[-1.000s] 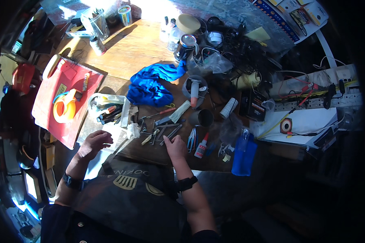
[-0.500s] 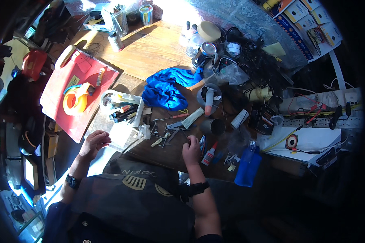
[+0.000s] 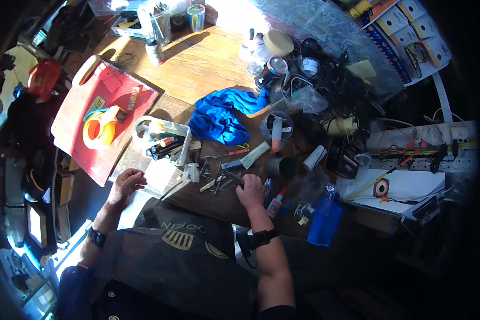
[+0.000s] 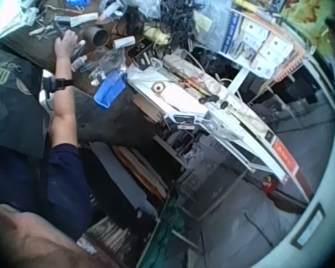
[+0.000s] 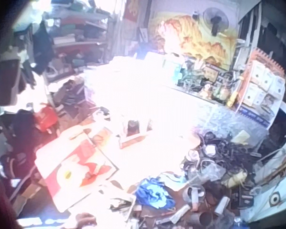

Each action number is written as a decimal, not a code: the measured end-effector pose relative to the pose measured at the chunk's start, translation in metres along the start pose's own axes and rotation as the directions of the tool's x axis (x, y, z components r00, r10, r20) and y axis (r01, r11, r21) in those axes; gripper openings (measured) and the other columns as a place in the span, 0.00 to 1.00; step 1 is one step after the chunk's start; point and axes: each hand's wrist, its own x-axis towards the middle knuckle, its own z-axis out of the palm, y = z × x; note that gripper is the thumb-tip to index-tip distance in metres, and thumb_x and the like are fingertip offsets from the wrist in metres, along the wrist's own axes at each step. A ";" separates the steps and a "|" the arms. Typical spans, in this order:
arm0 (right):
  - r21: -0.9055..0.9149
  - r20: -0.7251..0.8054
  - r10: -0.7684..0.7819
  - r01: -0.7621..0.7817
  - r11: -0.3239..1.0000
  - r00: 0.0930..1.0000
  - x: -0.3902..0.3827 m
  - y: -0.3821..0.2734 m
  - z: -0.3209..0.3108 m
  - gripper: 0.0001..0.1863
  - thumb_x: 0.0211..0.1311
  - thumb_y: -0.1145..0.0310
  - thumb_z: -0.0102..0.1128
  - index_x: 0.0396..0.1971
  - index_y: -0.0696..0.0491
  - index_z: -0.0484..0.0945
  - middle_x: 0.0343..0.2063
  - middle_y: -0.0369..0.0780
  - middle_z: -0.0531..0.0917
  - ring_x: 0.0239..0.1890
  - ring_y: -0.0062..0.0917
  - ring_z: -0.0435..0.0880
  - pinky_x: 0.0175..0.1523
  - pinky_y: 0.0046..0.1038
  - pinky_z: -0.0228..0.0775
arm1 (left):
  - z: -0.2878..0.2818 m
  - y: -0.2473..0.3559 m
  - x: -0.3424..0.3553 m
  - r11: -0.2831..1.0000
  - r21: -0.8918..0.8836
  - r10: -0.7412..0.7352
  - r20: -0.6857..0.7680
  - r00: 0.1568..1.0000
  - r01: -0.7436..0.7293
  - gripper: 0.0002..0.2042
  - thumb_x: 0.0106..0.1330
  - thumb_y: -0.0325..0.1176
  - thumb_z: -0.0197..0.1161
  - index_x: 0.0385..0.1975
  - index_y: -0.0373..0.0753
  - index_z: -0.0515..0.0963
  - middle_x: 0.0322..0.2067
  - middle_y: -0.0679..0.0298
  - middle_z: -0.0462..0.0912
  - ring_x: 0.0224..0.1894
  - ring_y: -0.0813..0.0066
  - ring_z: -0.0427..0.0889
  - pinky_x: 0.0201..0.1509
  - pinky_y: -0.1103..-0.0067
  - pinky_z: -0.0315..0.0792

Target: The person organizes small items on a cluttered workbench. They pick up and place down a blue cloth, a small plastic container with colorful items, a glue bottle, and a pair of scissors, moving them around the table surface.

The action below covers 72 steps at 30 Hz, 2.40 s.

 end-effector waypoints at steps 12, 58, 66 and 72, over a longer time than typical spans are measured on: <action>0.917 0.362 0.350 -0.397 0.031 0.864 -0.042 -0.008 -0.017 0.12 0.56 0.75 0.58 0.40 0.56 0.70 0.24 0.36 0.79 0.20 0.15 0.75 0.24 0.13 0.62 | 0.026 0.045 0.024 0.805 0.429 0.416 0.083 0.906 -0.409 0.15 0.64 0.31 0.58 0.48 0.34 0.69 0.35 0.66 0.73 0.35 0.82 0.71 0.43 0.83 0.66; 0.878 0.467 0.434 -0.460 -0.129 0.770 -0.070 -0.027 0.001 0.12 0.54 0.75 0.58 0.38 0.52 0.67 0.20 0.34 0.74 0.18 0.17 0.72 0.21 0.18 0.62 | 0.112 0.104 0.089 -0.464 0.842 -0.195 0.205 0.959 -0.274 0.30 0.48 0.39 0.67 0.56 0.56 0.70 0.39 0.61 0.81 0.43 0.63 0.81 0.42 0.72 0.74; 0.885 0.459 0.433 -0.440 -0.149 0.776 -0.070 -0.028 0.000 0.10 0.55 0.76 0.58 0.36 0.53 0.69 0.19 0.32 0.74 0.16 0.14 0.71 0.20 0.15 0.61 | 0.112 0.101 0.103 -0.407 0.856 -0.325 0.190 0.927 -0.318 0.29 0.52 0.39 0.65 0.57 0.49 0.68 0.42 0.57 0.80 0.44 0.58 0.79 0.45 0.69 0.74; 0.887 0.454 0.452 -0.437 -0.150 0.768 -0.075 -0.026 -0.001 0.10 0.54 0.75 0.58 0.36 0.53 0.69 0.19 0.32 0.74 0.16 0.15 0.71 0.20 0.16 0.60 | 0.107 0.104 0.099 -0.348 0.859 -0.347 0.254 0.903 -0.375 0.17 0.56 0.36 0.62 0.44 0.36 0.73 0.39 0.50 0.80 0.43 0.54 0.79 0.45 0.67 0.72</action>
